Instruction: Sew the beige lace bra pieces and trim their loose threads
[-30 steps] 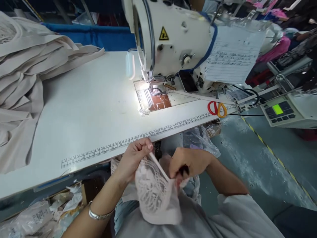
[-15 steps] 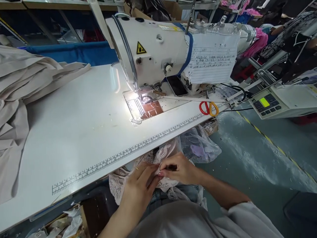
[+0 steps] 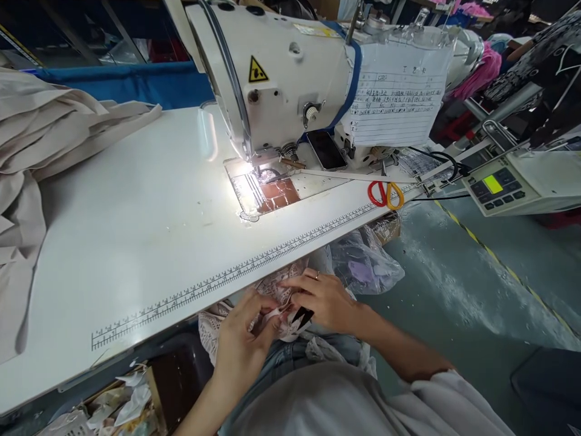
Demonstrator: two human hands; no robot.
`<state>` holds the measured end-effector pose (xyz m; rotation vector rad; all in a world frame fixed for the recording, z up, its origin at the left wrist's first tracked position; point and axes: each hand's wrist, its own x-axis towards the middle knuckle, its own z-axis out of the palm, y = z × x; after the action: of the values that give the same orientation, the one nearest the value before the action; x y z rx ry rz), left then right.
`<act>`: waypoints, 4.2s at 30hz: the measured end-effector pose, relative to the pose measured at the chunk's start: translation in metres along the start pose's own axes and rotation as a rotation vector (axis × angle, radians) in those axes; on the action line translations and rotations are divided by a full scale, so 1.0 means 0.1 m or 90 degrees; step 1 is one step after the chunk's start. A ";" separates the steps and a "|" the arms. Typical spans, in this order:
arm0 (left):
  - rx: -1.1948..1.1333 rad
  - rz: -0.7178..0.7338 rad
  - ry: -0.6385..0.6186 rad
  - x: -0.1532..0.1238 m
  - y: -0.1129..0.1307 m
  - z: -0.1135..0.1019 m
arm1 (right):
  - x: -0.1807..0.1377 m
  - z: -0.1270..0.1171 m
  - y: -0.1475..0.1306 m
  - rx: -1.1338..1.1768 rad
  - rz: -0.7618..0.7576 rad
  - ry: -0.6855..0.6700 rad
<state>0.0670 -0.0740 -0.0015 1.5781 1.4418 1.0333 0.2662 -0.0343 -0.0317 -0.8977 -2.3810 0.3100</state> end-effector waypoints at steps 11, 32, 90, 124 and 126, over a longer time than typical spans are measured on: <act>-0.191 -0.121 0.041 -0.02 -0.23 -0.25 | -0.04 -0.44 0.34 0.352 0.075 -0.165; -0.081 0.044 0.187 -0.11 -0.30 -0.17 | -0.05 -0.31 0.31 0.339 0.152 0.105; -0.259 -0.040 -0.121 0.07 0.00 -0.12 | 0.17 -0.42 0.31 0.416 0.119 -0.076; -0.300 -0.040 -0.127 0.03 -0.07 -0.12 | 0.20 -0.30 0.30 0.646 0.259 -0.064; -0.303 -0.041 -0.125 0.03 -0.07 -0.12 | 0.20 -0.30 0.30 0.656 0.267 -0.066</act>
<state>0.0534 -0.0705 -0.0030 1.2397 1.0133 1.0555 0.2872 0.0020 -0.0107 -0.8241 -1.6812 1.5807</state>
